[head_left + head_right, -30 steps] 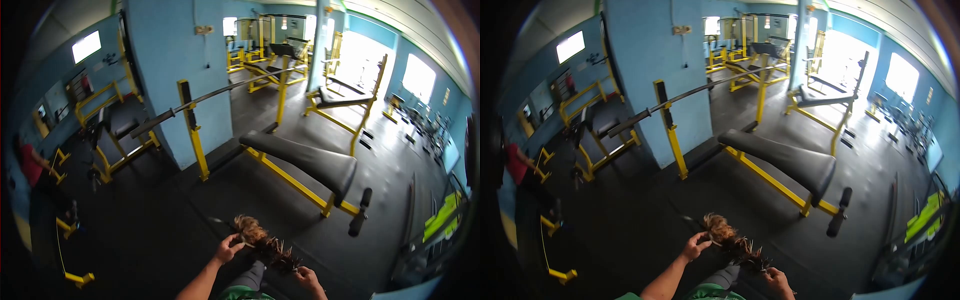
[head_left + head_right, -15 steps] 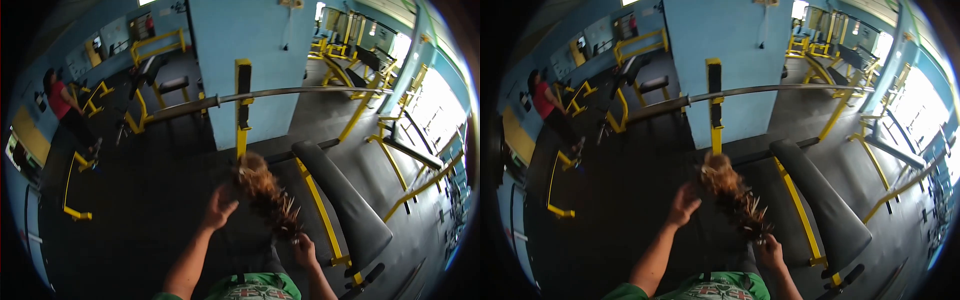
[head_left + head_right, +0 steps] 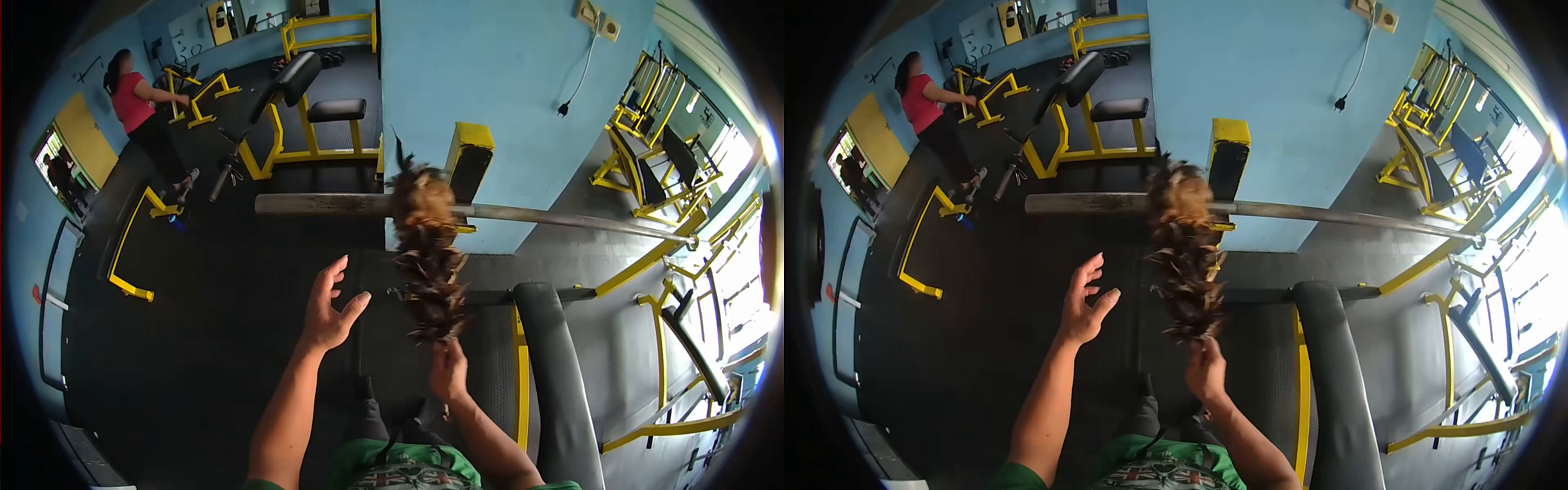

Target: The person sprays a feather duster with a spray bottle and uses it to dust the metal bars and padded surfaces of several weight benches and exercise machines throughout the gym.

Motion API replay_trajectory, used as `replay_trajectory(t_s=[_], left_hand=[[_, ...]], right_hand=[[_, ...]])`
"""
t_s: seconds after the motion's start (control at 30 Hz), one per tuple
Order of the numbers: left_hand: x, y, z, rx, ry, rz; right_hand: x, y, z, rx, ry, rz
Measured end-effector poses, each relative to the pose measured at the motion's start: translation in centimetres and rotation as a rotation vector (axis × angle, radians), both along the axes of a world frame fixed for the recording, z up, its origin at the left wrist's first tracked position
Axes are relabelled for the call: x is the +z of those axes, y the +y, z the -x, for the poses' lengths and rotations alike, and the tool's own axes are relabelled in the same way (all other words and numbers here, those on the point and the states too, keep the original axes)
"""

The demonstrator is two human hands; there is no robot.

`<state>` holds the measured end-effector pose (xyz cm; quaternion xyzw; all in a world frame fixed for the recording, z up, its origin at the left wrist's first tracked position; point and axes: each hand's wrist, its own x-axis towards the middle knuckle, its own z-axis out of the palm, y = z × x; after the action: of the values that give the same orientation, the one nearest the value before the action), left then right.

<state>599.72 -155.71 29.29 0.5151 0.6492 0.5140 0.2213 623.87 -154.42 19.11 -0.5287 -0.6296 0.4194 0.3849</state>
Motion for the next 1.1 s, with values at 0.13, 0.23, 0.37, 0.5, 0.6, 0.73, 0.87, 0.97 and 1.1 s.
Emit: replay_trajectory(t_s=[0.13,0.23,0.37,0.5,0.6,0.73,0.87,0.97,1.1], left_hand=[[0.2,3.0,2.4,-0.066,0.017,-0.015],[0.1,5.2,4.0,-0.104,0.011,-0.052],[0.1,7.1,6.5,-0.167,0.066,-0.128],[0.9,9.2,8.6,-0.205,0.139,-0.258],[0.9,10.1,10.9,-0.06,0.244,-0.316],[2.5,10.9,14.5,0.077,0.408,-0.479],[2.5,10.0,16.5,0.098,0.071,-0.406],[5.2,7.9,17.1,0.237,0.477,-0.432],[6.4,6.5,17.5,0.155,0.54,-0.481]], right_hand=[[0.5,-0.4,0.8,-0.031,-0.046,0.044],[-1.1,-2.0,2.1,0.011,-0.041,-0.085],[-0.7,-1.1,2.1,-0.187,-0.065,0.053],[1.3,-1.6,3.6,-0.034,-0.151,-0.14],[1.9,-0.4,2.4,0.129,-0.284,-0.504],[2.2,0.4,5.7,-0.199,-0.152,-0.064],[1.2,0.1,10.7,0.262,-0.366,-0.324],[2.1,0.9,13.8,0.305,-0.284,-0.224],[1.4,1.9,13.8,0.014,-0.209,-0.212]])
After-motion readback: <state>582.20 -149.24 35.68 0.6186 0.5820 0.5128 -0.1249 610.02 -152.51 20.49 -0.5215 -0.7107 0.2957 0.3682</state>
